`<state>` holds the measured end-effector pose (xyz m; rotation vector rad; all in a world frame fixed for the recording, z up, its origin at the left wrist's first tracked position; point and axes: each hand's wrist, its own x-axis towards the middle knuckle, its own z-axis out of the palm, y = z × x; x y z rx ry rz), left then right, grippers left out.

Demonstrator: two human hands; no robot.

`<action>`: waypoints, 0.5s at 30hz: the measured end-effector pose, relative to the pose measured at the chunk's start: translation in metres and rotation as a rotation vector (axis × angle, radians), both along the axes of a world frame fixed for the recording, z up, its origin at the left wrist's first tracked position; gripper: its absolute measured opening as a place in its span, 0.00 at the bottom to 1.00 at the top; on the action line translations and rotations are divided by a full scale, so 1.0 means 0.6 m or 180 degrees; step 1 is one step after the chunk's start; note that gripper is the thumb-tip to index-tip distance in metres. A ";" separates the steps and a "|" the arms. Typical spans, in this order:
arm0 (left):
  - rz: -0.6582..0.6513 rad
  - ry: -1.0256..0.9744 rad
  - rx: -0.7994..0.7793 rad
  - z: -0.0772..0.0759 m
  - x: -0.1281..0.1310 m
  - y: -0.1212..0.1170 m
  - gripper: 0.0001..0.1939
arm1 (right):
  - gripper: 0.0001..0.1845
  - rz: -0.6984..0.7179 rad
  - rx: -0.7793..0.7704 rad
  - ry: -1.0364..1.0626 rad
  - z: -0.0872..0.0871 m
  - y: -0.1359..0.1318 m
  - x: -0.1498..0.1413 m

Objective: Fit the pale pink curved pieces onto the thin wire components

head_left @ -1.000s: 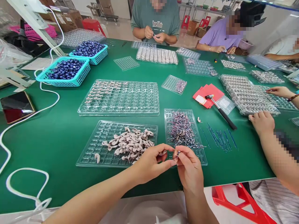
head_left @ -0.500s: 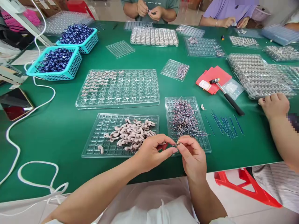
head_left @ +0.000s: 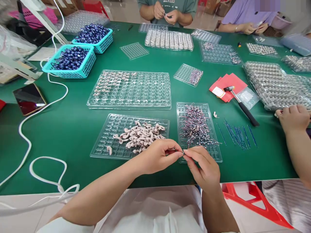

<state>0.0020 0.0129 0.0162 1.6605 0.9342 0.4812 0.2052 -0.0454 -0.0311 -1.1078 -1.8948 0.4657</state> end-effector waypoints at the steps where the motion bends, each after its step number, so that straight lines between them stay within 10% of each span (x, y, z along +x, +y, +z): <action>1: 0.0022 0.0036 0.0006 0.000 -0.001 0.001 0.11 | 0.25 -0.0051 0.0008 -0.0025 -0.003 -0.001 -0.003; 9: 0.0070 0.0033 0.0010 -0.002 -0.003 0.003 0.12 | 0.21 -0.0375 0.0111 -0.0068 -0.008 -0.006 -0.021; 15: 0.0002 -0.0356 -0.0880 0.004 -0.007 0.011 0.11 | 0.16 -0.0253 -0.0165 0.0228 0.001 -0.005 -0.028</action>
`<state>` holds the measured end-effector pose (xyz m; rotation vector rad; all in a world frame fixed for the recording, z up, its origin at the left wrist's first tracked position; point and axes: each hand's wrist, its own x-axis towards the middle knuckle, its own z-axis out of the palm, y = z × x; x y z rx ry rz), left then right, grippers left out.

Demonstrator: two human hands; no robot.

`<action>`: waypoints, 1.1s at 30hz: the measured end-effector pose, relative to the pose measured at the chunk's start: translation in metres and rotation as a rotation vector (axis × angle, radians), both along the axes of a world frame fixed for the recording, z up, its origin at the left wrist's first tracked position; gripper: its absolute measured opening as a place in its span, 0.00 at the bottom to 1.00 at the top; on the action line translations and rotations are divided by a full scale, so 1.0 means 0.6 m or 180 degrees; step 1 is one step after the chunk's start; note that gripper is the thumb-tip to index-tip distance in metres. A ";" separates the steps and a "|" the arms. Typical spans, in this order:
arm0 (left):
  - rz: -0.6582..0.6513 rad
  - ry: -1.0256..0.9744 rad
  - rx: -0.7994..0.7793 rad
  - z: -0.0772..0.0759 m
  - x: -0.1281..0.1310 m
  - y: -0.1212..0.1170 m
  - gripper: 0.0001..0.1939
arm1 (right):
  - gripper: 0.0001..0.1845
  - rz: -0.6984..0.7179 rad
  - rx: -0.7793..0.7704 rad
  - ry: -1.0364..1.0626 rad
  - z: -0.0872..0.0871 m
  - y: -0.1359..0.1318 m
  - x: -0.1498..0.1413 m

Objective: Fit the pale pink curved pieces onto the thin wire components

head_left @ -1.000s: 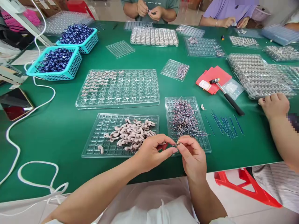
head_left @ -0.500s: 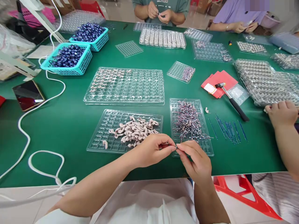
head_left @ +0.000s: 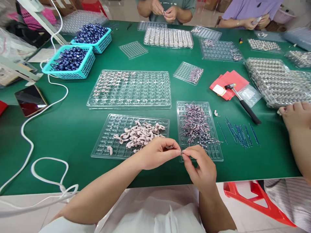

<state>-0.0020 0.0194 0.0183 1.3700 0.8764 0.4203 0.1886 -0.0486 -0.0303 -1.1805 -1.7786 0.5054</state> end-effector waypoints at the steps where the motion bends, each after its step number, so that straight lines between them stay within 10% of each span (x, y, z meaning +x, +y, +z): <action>1: -0.0005 -0.0074 -0.0145 -0.001 0.000 0.001 0.11 | 0.15 0.0010 -0.0094 0.0095 0.000 0.000 -0.001; 16: 0.0348 -0.1056 -0.1843 -0.031 0.023 -0.011 0.16 | 0.13 -0.0182 -0.0035 0.0716 -0.019 -0.008 -0.002; 33: 0.0362 -0.0844 -0.1109 -0.030 0.023 -0.016 0.12 | 0.08 -0.0256 -0.0436 0.1558 -0.015 -0.008 -0.002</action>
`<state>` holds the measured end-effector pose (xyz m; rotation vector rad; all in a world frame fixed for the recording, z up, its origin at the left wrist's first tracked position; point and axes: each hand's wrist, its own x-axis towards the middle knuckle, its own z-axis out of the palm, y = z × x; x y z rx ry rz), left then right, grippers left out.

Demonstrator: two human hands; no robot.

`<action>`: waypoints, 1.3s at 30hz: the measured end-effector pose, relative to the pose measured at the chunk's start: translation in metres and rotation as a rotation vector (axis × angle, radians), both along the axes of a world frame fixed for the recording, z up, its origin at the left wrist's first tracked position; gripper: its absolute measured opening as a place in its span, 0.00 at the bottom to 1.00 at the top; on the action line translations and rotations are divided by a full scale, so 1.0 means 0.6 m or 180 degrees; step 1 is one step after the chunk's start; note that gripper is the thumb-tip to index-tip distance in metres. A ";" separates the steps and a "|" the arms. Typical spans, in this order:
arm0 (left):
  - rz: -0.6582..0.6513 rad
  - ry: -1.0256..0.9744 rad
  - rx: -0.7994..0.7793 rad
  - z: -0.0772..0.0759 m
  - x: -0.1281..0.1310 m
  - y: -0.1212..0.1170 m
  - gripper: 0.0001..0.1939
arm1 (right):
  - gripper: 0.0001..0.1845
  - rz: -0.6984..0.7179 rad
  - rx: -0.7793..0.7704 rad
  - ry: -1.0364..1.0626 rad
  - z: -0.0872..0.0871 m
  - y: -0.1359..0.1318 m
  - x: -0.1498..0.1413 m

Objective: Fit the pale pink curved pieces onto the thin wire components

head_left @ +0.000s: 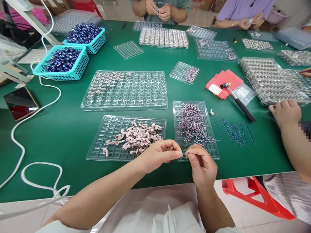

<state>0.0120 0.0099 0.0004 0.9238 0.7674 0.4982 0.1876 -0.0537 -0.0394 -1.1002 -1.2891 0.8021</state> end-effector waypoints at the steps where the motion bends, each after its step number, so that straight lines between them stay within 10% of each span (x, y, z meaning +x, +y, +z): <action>1: -0.0002 0.0008 0.0067 0.001 0.000 0.000 0.12 | 0.08 0.0002 -0.0018 0.0041 0.000 0.000 0.000; 39: 0.0074 0.0198 0.0297 -0.004 -0.008 -0.005 0.16 | 0.04 -0.0546 -0.0093 0.0305 -0.012 0.004 0.003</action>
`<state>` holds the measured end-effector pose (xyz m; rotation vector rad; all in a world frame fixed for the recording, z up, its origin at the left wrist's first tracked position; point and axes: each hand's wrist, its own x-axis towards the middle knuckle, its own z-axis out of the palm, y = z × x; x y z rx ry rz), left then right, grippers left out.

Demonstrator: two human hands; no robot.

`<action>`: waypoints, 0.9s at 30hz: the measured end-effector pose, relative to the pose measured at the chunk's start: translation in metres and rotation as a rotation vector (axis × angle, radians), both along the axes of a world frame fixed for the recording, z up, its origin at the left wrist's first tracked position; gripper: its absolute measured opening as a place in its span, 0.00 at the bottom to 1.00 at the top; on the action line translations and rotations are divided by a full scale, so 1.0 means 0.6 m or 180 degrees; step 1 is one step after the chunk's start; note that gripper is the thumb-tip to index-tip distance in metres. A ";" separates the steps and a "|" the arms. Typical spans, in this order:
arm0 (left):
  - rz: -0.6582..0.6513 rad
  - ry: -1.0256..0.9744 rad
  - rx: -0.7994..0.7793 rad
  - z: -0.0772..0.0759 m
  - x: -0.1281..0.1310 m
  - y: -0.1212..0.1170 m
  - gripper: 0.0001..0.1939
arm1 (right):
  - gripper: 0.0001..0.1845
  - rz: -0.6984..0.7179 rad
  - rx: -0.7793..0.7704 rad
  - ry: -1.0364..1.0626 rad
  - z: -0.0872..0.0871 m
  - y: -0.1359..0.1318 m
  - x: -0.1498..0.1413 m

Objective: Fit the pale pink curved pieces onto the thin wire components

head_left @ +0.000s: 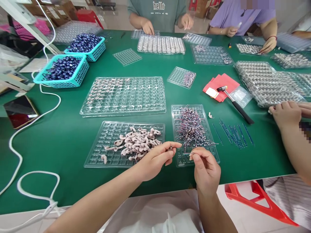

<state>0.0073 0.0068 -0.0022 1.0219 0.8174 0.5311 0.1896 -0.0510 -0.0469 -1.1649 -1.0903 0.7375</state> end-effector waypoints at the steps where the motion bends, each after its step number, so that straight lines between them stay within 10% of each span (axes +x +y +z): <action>1: 0.0014 0.0041 0.0051 0.000 0.001 -0.001 0.16 | 0.04 -0.0026 0.0023 -0.0001 -0.001 0.001 0.000; 16: 0.0199 0.1092 0.2084 -0.019 0.015 -0.013 0.11 | 0.10 -0.0256 0.0209 -0.1009 -0.005 -0.012 -0.001; 27: 0.0171 0.1217 0.2300 -0.024 0.014 -0.014 0.13 | 0.14 -0.0067 0.0329 -0.1273 -0.004 -0.011 -0.001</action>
